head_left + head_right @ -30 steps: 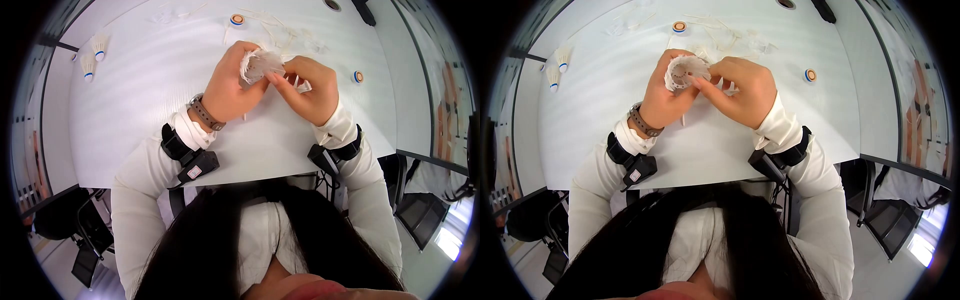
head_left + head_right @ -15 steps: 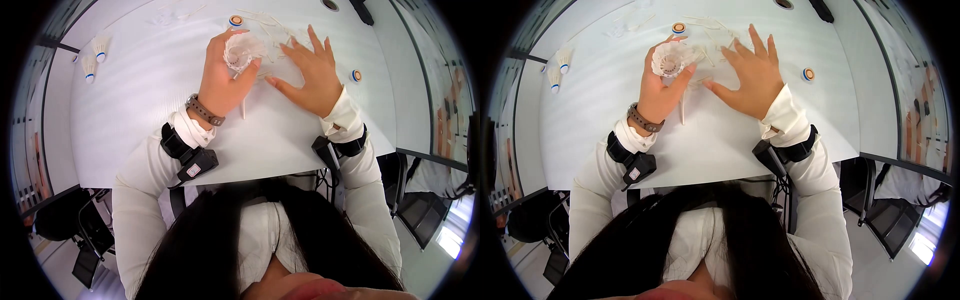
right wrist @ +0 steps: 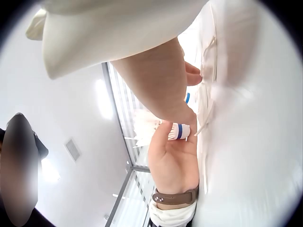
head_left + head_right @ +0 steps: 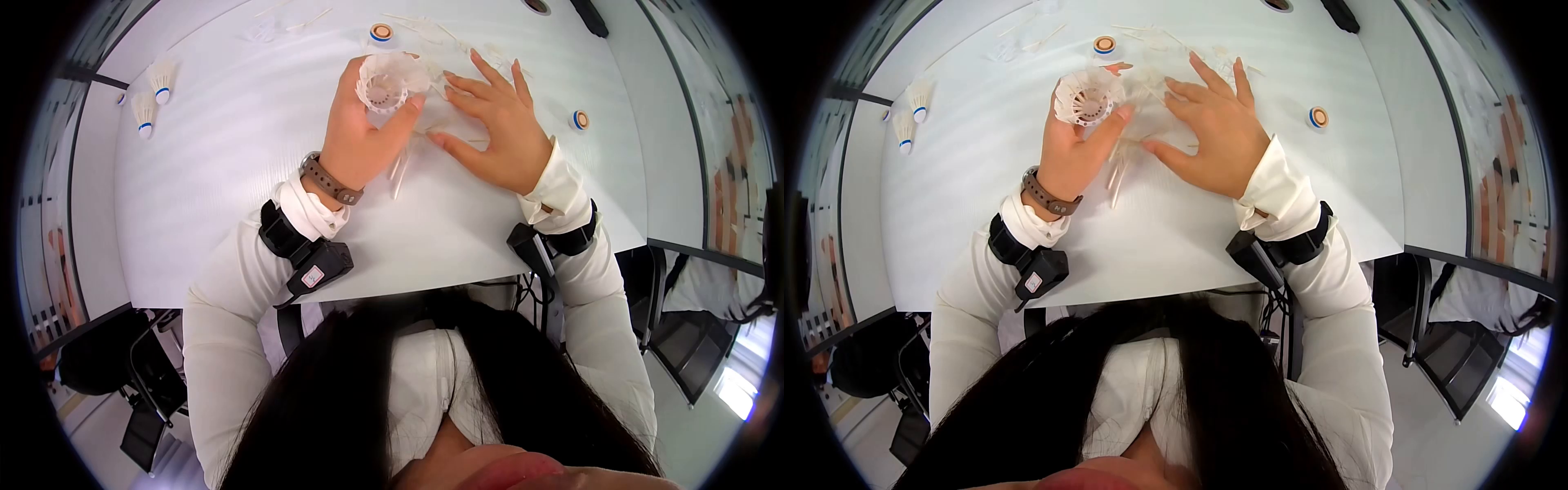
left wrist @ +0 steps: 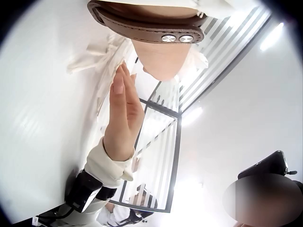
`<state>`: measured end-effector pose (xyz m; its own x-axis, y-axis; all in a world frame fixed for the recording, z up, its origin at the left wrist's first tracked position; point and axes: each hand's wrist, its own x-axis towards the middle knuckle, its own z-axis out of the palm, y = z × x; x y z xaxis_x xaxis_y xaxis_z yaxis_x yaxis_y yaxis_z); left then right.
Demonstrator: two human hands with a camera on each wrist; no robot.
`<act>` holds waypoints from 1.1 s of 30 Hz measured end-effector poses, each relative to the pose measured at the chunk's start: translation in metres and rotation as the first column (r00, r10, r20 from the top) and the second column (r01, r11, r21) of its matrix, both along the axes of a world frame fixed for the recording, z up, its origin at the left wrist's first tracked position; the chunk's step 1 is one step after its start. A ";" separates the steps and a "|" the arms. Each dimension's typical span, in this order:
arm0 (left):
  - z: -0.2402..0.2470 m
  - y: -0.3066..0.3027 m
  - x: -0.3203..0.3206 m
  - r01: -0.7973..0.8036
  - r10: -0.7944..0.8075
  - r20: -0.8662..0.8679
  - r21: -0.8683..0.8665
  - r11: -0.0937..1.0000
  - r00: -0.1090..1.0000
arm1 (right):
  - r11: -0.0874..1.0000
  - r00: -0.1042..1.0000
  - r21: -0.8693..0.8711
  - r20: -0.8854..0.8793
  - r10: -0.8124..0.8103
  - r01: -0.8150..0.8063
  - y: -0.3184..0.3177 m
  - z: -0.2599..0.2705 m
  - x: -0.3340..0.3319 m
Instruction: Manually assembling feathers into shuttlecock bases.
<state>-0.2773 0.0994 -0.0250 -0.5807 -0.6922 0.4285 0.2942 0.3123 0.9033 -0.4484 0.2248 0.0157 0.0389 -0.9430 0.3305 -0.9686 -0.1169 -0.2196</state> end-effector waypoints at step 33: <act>0.005 0.002 0.002 -0.044 0.043 0.035 0.028 0.999 0.998 | 0.993 0.997 -0.088 0.016 -0.078 0.079 0.000 0.004 0.003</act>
<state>-0.2751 0.1009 -0.0204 -0.5636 -0.7290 0.3886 0.2497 0.2981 0.9213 -0.4453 0.2251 0.0200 -0.0389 -0.9100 0.4128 -0.9728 -0.0599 -0.2238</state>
